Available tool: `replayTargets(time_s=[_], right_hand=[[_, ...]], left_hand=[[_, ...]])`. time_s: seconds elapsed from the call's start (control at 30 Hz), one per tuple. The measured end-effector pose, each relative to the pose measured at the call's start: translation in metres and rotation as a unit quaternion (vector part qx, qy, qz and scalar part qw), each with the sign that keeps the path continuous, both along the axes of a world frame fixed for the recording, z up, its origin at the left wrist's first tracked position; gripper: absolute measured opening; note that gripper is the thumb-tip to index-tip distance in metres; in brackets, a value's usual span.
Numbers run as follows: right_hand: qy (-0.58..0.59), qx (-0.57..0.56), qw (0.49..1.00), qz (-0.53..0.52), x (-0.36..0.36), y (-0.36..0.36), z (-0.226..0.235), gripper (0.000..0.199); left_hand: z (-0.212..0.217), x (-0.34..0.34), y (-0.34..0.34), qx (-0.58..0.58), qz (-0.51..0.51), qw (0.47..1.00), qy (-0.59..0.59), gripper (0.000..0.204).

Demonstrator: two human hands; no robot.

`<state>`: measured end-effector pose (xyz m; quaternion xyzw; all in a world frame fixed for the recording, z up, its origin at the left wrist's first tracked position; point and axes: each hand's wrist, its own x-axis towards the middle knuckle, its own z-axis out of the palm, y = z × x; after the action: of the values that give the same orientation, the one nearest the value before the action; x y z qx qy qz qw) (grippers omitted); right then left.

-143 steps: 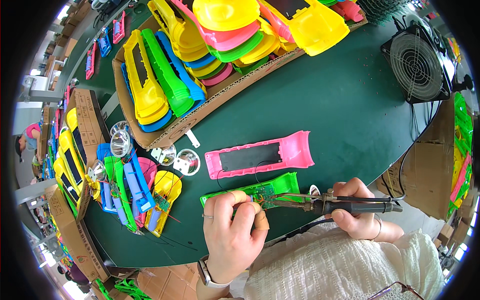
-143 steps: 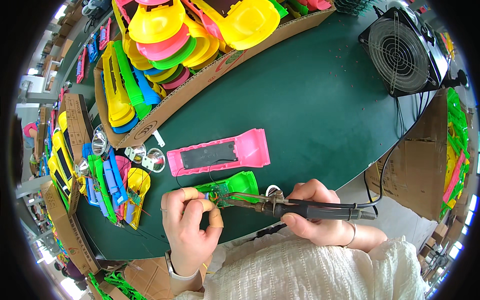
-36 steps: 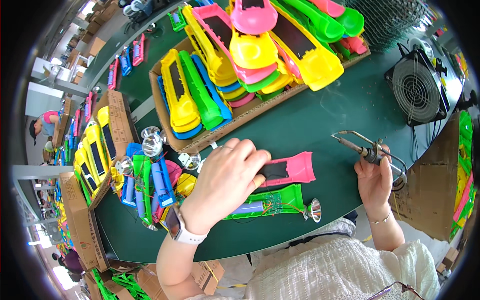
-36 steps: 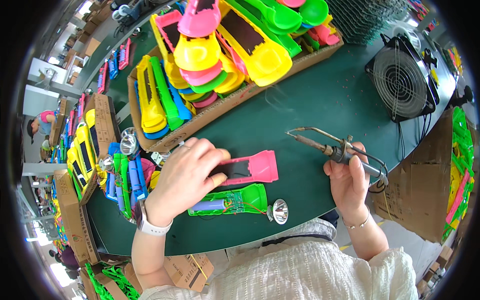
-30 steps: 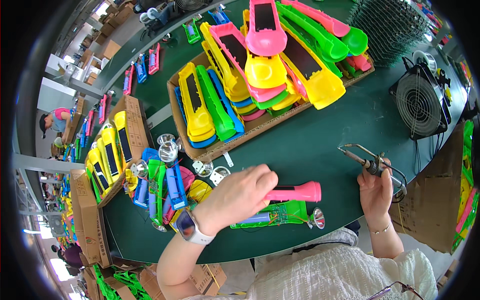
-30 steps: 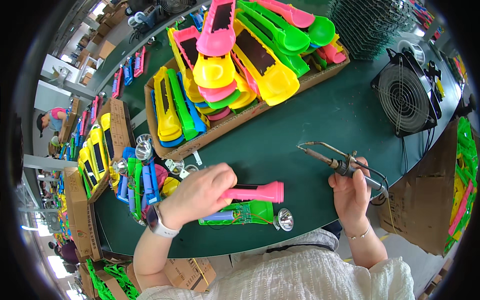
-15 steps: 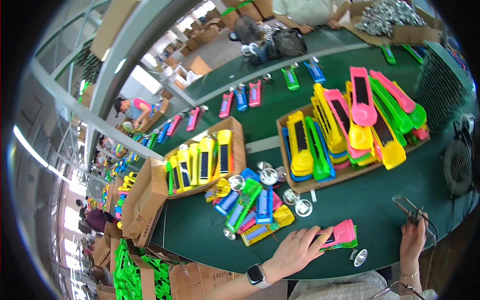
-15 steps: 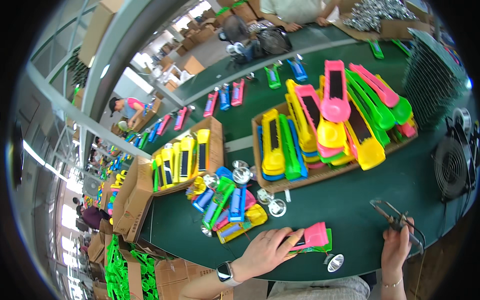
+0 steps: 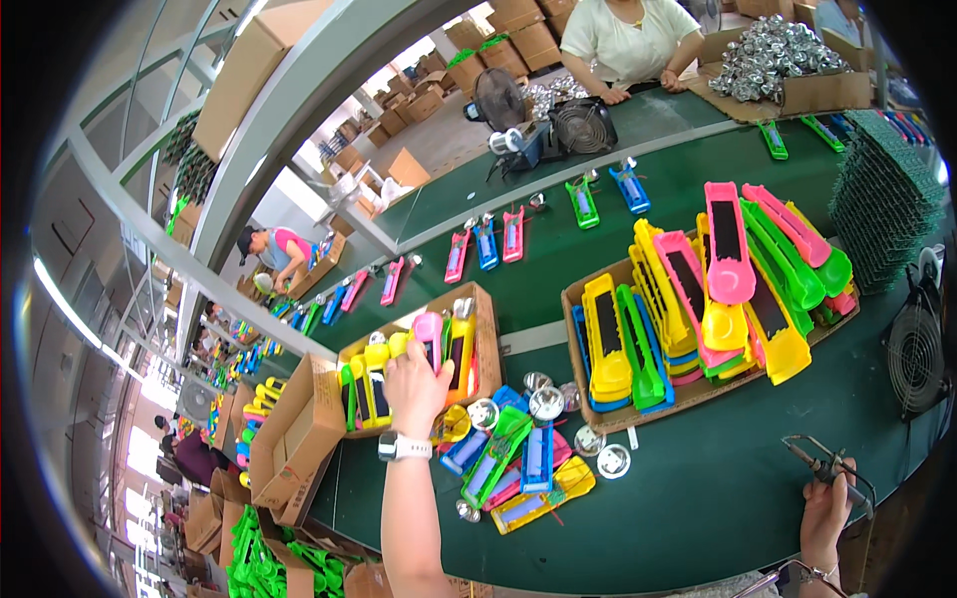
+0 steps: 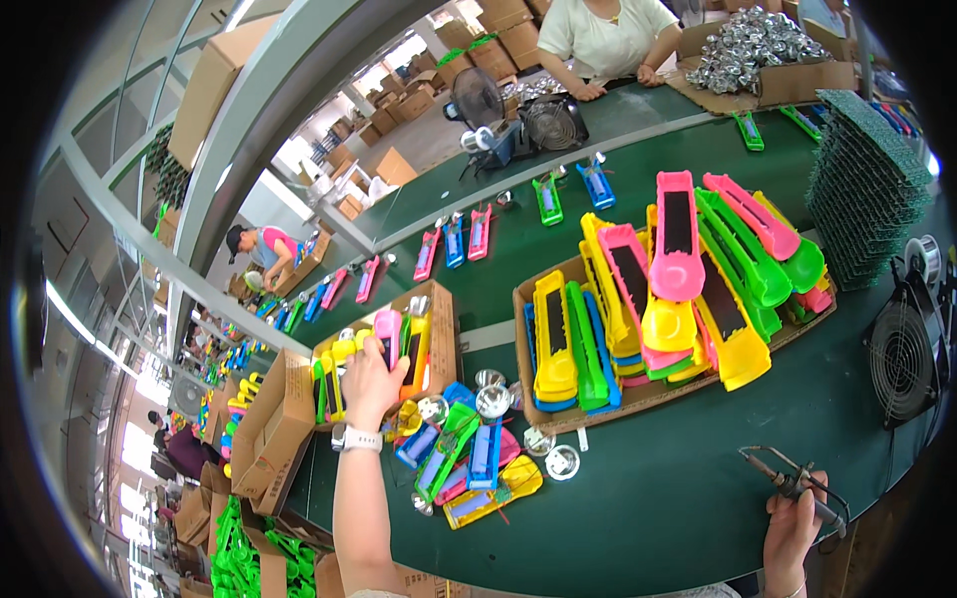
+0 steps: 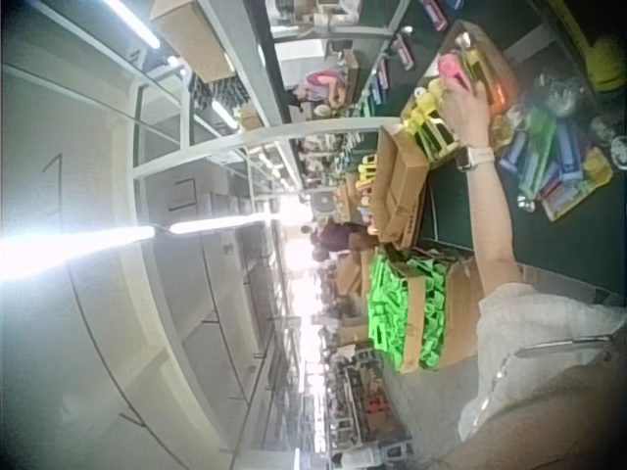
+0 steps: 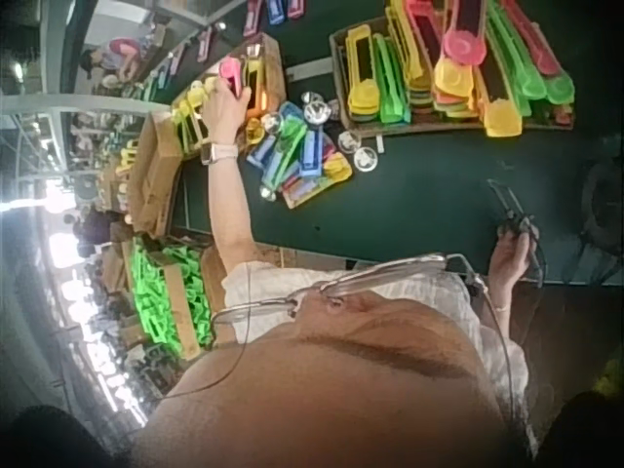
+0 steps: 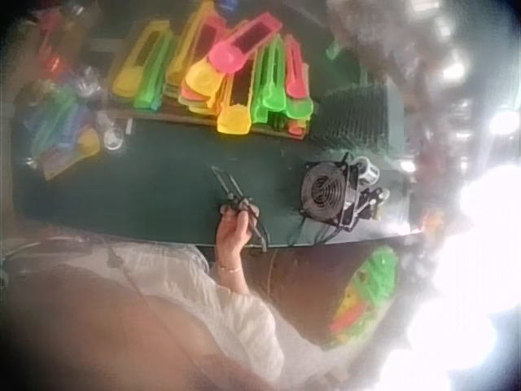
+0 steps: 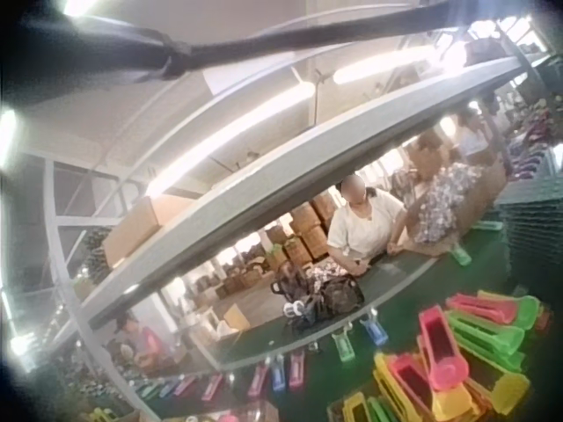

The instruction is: The person solders wires and circuit boards into plastic flashlight casings using a soldering iron, fits internal components into place, and places the assembled flashlights onto the conveyor line.

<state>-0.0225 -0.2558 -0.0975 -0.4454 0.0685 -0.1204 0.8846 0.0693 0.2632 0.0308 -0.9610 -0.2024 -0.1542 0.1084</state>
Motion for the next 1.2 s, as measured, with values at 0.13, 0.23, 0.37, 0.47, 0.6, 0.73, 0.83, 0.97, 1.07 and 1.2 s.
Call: replayTargets(time_s=[0.13, 0.23, 0.37, 0.47, 0.6, 0.73, 0.83, 0.97, 1.07, 1.2], right_hand=[[0.049, -0.001, 0.998, -0.042, 0.002, 0.012, 0.010, 0.021], [0.008, -0.026, 0.999, -0.021, -0.007, -0.008, 0.003, 0.030], [0.000, 0.019, 1.000, -0.021, -0.011, -0.027, -0.042, 0.035], [0.004, -0.023, 0.993, -0.114, -0.021, -0.013, -0.046, 0.038], [0.051, -0.037, 0.993, -0.100, -0.028, -0.002, -0.016, 0.040], [0.020, -0.030, 0.999, -0.009, -0.015, -0.006, 0.000, 0.040], [-0.007, -0.007, 1.000, 0.019, -0.002, 0.007, 0.016, 0.031], [0.009, 0.044, 0.999, -0.025, 0.007, 0.009, 0.019, 0.027], [0.000, 0.116, 0.993, -0.022, 0.001, 0.000, 0.012, 0.019], [-0.015, 0.151, 0.988, -0.013, 0.006, 0.007, 0.016, 0.010]], left_hand=[[0.028, 0.056, -0.028, 0.070, -0.104, 0.992, -0.009, 0.037], [0.026, 0.159, -0.045, -0.041, -0.165, 0.985, 0.008, 0.030], [-0.025, 0.252, 0.037, -0.099, 0.047, 0.993, 0.052, 0.037], [-0.078, 0.298, 0.063, -0.192, 0.108, 0.975, -0.031, 0.063], [-0.092, 0.302, 0.099, -0.142, 0.115, 0.983, -0.012, 0.073], [-0.007, 0.274, 0.020, -0.157, 0.083, 0.981, -0.078, 0.059], [0.061, 0.232, 0.012, -0.101, -0.077, 0.980, -0.153, 0.044], [0.109, 0.100, -0.077, -0.354, -0.303, 0.880, -0.090, 0.040], [0.083, -0.009, -0.141, -0.307, -0.333, 0.887, 0.088, 0.041], [0.001, -0.102, -0.203, -0.222, -0.507, 0.805, 0.214, 0.034]])
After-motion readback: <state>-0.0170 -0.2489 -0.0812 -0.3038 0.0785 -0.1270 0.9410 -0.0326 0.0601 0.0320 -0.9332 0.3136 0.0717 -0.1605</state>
